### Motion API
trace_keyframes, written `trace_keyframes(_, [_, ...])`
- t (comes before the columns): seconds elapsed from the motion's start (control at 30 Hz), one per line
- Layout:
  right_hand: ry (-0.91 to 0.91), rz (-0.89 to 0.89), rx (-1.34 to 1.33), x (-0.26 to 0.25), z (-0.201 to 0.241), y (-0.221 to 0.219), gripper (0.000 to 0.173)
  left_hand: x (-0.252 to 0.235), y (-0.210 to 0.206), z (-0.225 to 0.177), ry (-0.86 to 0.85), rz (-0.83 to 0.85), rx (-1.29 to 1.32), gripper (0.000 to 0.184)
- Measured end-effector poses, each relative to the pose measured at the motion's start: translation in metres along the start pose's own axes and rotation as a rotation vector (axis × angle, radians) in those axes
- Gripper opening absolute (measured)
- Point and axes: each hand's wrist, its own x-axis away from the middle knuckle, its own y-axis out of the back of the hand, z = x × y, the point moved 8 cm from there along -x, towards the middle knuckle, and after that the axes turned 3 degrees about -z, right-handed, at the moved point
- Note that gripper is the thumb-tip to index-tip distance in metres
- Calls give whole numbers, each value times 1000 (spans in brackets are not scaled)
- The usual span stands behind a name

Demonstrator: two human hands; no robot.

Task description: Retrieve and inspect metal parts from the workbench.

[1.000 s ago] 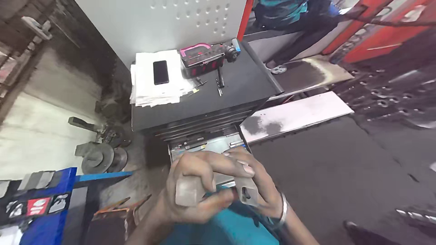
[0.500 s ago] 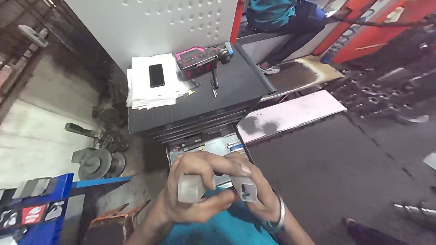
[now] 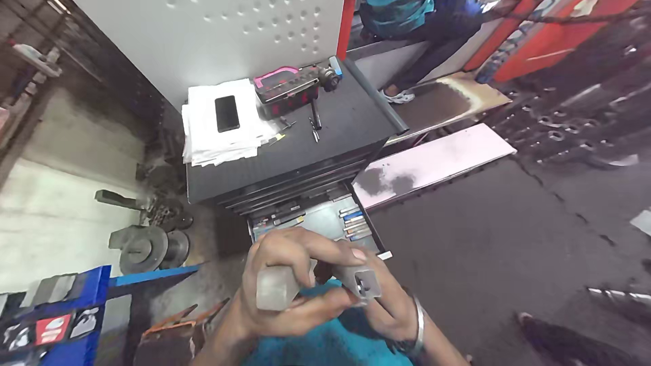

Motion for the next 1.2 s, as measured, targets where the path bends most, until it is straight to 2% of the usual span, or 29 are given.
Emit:
trace_keyframes(0.3, [15,57,46,-5,2,-5,47,1,6,1,1,-29,-27,46])
trace_keyframes(0.7, [23,72,117,-5,1,-8,50,1,14,0,-13,-37,-69,43])
trace_keyframes(1.0, [26,82,102,-2,6,-9,48,8,18,2,0,-86,-102,48])
trace_keyframes(1.2, [51,79,103,1,9,-7,46,8,14,1,-9,-49,-90,46])
